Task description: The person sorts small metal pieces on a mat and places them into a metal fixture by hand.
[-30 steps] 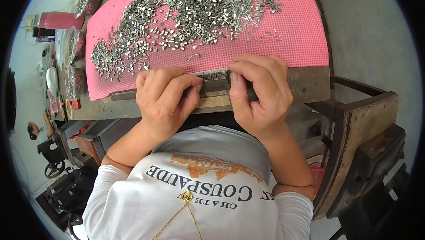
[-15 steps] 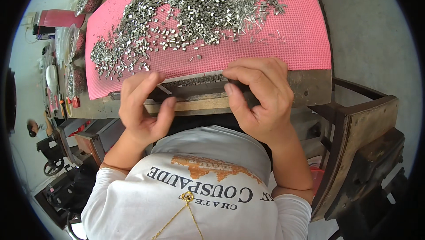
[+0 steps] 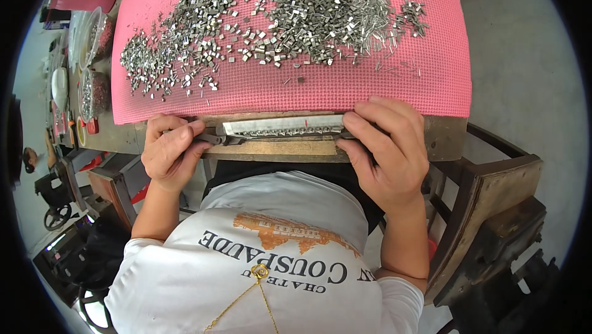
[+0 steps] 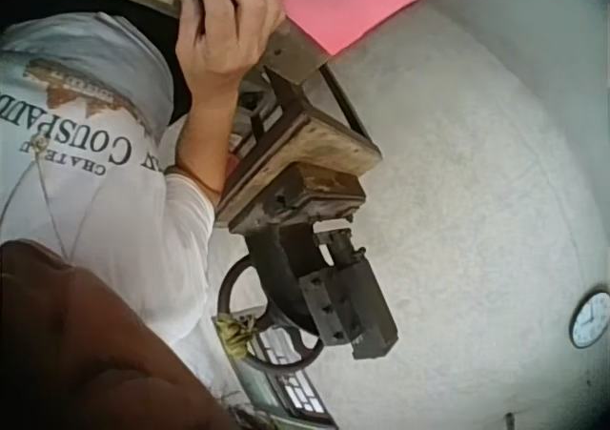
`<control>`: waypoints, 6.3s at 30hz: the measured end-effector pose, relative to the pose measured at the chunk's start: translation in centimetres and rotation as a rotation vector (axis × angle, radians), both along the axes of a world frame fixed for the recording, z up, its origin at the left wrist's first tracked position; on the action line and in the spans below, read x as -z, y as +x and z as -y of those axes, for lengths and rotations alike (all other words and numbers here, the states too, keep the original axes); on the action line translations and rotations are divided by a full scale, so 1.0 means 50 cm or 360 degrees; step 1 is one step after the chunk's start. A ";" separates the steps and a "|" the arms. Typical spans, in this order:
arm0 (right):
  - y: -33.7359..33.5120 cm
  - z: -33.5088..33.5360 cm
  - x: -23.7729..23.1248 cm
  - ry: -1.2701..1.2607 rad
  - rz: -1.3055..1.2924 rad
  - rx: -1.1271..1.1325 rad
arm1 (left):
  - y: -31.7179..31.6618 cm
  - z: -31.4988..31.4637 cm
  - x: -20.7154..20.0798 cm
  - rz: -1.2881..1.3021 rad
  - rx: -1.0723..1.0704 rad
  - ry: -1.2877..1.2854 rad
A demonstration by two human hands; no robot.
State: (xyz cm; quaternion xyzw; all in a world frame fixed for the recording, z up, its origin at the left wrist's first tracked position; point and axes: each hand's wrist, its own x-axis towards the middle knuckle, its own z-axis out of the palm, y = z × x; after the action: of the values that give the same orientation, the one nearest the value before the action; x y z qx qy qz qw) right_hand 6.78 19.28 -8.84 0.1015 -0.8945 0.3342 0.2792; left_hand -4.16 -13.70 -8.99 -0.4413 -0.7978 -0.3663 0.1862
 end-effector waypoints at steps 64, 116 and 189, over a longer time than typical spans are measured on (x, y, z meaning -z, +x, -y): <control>-0.330 0.183 -0.093 0.0812 0.0448 -0.0403 | -0.176 -0.042 -0.046 -0.0105 -0.0032 -0.0301; -0.158 0.084 -0.088 0.0502 0.0166 -0.0084 | -0.087 -0.078 -0.078 0.0129 -0.0342 -0.0461; -0.101 0.179 -0.072 0.0259 0.0192 -0.0113 | -0.010 -0.102 -0.063 0.0393 -0.0096 -0.0171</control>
State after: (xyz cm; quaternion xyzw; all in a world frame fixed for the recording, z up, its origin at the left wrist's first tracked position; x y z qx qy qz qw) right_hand 1.73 10.30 -5.25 0.1350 -0.9297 0.2757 0.2036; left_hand -4.68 -8.61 -5.86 -0.3780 -0.8459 -0.3689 0.0737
